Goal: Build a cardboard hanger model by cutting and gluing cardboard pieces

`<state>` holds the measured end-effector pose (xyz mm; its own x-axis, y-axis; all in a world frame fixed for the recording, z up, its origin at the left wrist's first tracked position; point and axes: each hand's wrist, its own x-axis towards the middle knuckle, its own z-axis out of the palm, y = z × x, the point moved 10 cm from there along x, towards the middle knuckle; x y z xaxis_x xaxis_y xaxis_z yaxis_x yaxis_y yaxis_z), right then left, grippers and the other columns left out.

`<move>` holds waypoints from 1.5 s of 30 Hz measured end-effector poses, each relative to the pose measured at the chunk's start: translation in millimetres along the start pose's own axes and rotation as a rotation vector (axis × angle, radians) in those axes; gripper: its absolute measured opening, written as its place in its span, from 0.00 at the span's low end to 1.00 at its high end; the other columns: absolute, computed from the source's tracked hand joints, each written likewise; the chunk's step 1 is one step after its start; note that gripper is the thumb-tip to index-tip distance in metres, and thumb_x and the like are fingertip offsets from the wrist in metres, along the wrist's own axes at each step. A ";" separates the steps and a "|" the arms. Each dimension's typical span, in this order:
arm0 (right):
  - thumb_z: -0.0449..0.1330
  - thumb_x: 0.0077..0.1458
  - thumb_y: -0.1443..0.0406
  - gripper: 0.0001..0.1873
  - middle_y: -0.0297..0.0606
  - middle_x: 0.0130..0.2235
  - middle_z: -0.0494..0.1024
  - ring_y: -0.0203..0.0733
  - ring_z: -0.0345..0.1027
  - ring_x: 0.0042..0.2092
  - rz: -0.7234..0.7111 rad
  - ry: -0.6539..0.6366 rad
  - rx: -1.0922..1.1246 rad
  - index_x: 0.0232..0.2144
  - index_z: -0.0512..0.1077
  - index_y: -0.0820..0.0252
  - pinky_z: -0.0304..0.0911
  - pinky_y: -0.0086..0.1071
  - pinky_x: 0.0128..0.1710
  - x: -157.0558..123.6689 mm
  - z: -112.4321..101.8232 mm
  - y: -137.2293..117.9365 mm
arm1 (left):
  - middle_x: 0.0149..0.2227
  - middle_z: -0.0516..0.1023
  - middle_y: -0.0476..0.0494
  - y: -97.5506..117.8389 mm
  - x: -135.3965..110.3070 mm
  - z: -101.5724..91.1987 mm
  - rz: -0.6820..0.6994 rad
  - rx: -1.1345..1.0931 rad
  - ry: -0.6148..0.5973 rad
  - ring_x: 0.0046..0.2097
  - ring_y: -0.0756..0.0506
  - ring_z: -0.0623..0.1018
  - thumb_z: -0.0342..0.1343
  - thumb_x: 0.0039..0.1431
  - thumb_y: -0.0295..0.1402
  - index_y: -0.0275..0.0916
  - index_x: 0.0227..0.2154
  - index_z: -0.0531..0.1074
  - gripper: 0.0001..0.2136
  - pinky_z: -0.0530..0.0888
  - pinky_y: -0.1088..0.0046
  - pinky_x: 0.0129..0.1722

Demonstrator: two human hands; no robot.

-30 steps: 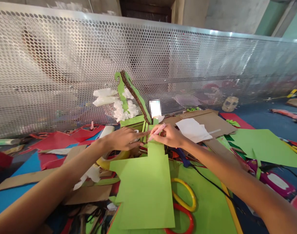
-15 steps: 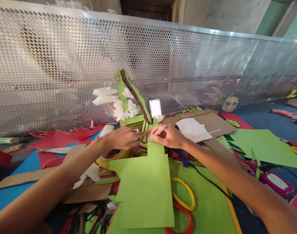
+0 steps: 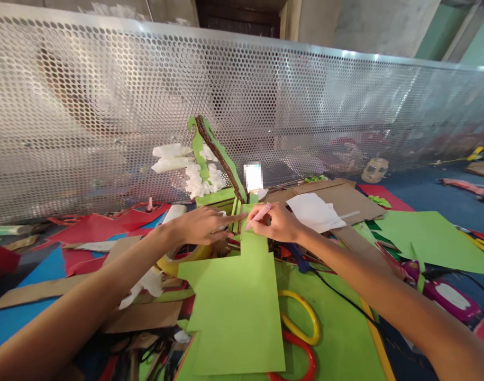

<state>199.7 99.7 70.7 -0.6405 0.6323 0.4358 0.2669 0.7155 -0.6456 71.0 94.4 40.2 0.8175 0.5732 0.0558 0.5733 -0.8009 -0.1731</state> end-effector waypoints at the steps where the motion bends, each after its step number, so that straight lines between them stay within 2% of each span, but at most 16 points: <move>1: 0.62 0.58 0.63 0.07 0.36 0.31 0.81 0.35 0.65 0.26 -0.001 0.010 0.004 0.33 0.79 0.60 0.57 0.28 0.24 -0.1 -1.2 -0.4 | 0.37 0.83 0.36 -0.2 0.0 0.3 -0.001 0.001 -0.004 0.38 0.35 0.82 0.46 0.74 0.45 0.37 0.72 0.58 0.30 0.74 0.61 0.38; 6: 0.62 0.58 0.63 0.07 0.36 0.32 0.82 0.35 0.68 0.28 -0.033 0.004 -0.005 0.35 0.80 0.60 0.60 0.28 0.27 -0.3 -0.6 -5.3 | 0.38 0.83 0.35 -0.5 0.0 -1.0 0.005 -0.006 0.015 0.39 0.35 0.82 0.46 0.73 0.45 0.37 0.73 0.56 0.30 0.74 0.61 0.38; 12: 0.62 0.57 0.64 0.07 0.35 0.30 0.80 0.34 0.64 0.25 -0.028 0.037 -0.004 0.32 0.79 0.60 0.56 0.28 0.24 -0.6 -5.3 -2.4 | 0.37 0.82 0.35 -1.1 -0.6 0.3 0.005 0.000 0.014 0.37 0.36 0.81 0.47 0.73 0.45 0.37 0.75 0.51 0.32 0.73 0.61 0.37; 19: 0.61 0.57 0.64 0.06 0.35 0.30 0.80 0.35 0.64 0.27 -0.020 0.010 -0.024 0.32 0.78 0.59 0.57 0.29 0.26 -0.7 -2.5 -1.6 | 0.37 0.82 0.36 -2.5 -1.0 2.7 0.012 0.007 0.022 0.36 0.36 0.81 0.46 0.73 0.45 0.38 0.73 0.56 0.30 0.72 0.61 0.35; 26: 0.61 0.57 0.64 0.06 0.35 0.30 0.80 0.35 0.64 0.26 -0.033 0.000 -0.032 0.32 0.78 0.59 0.57 0.28 0.25 -1.0 -3.2 -3.3 | 0.36 0.82 0.37 -1.7 -0.2 0.0 0.001 -0.009 0.013 0.36 0.37 0.80 0.47 0.73 0.44 0.39 0.74 0.53 0.31 0.72 0.62 0.36; 34: 0.61 0.60 0.63 0.07 0.35 0.30 0.79 0.34 0.64 0.26 -0.065 0.011 -0.028 0.32 0.78 0.59 0.57 0.29 0.26 -2.6 -6.5 -2.6 | 0.37 0.81 0.36 -0.8 -0.6 -2.2 -0.014 0.001 -0.008 0.37 0.37 0.81 0.47 0.73 0.44 0.40 0.73 0.58 0.29 0.72 0.63 0.36; 37: 0.59 0.65 0.59 0.11 0.39 0.36 0.81 0.38 0.69 0.31 -0.067 0.125 -0.010 0.36 0.78 0.59 0.61 0.31 0.29 -1.0 -23.3 2.5 | 0.36 0.81 0.37 -1.7 -0.8 -0.8 -0.024 0.021 -0.025 0.36 0.37 0.80 0.48 0.73 0.45 0.39 0.73 0.57 0.30 0.71 0.63 0.35; 39: 0.56 0.68 0.57 0.13 0.42 0.43 0.82 0.42 0.74 0.39 -0.046 0.230 -0.018 0.43 0.78 0.57 0.64 0.32 0.33 -0.4 -36.7 9.1 | 0.35 0.81 0.37 -2.2 -0.7 -0.1 -0.020 0.032 -0.030 0.36 0.37 0.80 0.48 0.73 0.46 0.39 0.73 0.57 0.30 0.71 0.63 0.35; 41: 0.54 0.70 0.58 0.14 0.43 0.47 0.82 0.46 0.75 0.45 -0.012 0.282 -0.088 0.48 0.76 0.56 0.66 0.35 0.40 0.4 -42.8 17.0 | 0.34 0.81 0.37 -2.5 -0.4 -0.4 -0.011 0.038 -0.024 0.36 0.37 0.80 0.47 0.73 0.47 0.39 0.73 0.57 0.31 0.72 0.63 0.36; 43: 0.57 0.68 0.59 0.12 0.41 0.44 0.82 0.48 0.76 0.44 0.048 0.254 -0.177 0.49 0.75 0.55 0.66 0.37 0.43 2.3 -39.0 27.9 | 0.34 0.81 0.38 -2.8 -0.3 -1.9 -0.002 0.042 -0.004 0.35 0.37 0.80 0.47 0.73 0.47 0.39 0.73 0.58 0.31 0.72 0.63 0.36; 45: 0.62 0.63 0.60 0.12 0.40 0.42 0.81 0.48 0.75 0.41 0.120 0.194 -0.184 0.48 0.75 0.55 0.66 0.38 0.42 3.7 -30.6 40.6 | 0.32 0.80 0.38 -2.9 -0.7 -3.3 0.007 0.037 0.016 0.34 0.38 0.79 0.46 0.73 0.48 0.39 0.72 0.58 0.31 0.72 0.63 0.37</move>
<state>230.2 140.2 65.3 -0.4519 0.7478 0.4864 0.4696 0.6630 -0.5830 69.0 95.7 43.9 0.8226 0.5642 0.0701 0.5651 -0.7979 -0.2096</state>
